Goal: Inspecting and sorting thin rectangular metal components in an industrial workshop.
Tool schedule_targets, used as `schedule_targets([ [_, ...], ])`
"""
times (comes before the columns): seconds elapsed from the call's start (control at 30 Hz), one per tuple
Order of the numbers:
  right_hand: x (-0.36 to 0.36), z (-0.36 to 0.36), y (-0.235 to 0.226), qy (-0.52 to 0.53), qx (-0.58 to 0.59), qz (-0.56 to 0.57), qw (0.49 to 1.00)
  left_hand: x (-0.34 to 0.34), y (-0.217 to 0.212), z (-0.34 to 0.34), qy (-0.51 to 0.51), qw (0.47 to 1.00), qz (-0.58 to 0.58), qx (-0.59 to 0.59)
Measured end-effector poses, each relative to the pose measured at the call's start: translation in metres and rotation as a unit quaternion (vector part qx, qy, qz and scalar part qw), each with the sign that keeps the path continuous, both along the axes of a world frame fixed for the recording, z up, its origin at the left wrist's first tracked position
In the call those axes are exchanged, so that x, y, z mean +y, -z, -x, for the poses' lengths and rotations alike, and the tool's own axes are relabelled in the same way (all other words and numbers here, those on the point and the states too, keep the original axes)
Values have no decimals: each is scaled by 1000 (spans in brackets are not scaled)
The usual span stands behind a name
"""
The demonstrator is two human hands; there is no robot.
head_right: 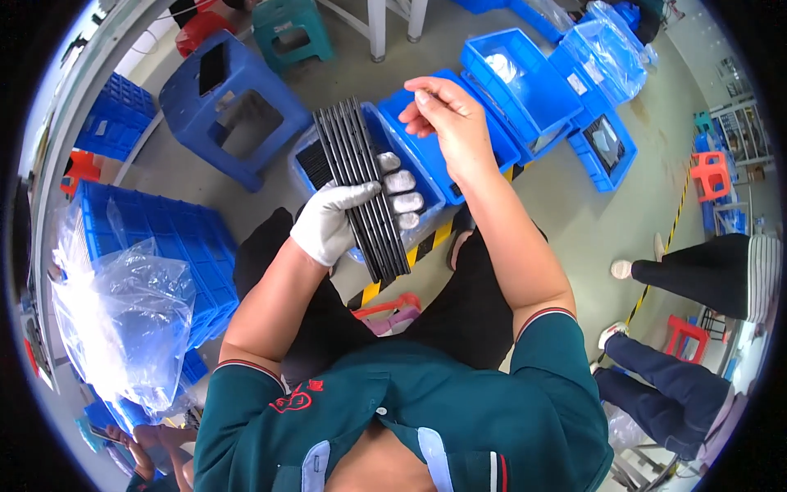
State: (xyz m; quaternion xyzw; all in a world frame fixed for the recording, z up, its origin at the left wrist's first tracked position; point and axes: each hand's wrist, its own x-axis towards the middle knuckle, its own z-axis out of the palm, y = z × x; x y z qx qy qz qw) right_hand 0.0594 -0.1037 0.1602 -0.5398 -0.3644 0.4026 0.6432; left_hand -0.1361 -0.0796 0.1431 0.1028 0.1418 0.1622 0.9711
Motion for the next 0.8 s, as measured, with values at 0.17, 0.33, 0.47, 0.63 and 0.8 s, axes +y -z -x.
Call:
schedule_targets([
  [0.17, 0, -9, 11, -42, 95, 77, 992, 1, 8, -6, 57, 997, -51, 13],
  [0.33, -14, -17, 4, -69, 88, 82, 990, -12, 3, -35, 111, 992, -51, 13],
  [0.47, -1, -9, 24, -116, 159, 92, 976, -13, 16, -35, 120, 987, -103, -24],
  [0.63, -21, -5, 31, -104, 169, 95, 976, -28, 17, -40, 171, 983, -63, -16],
  [0.8, -33, -9, 26, -59, 118, 97, 987, -34, 17, -46, 207, 976, -69, -23],
])
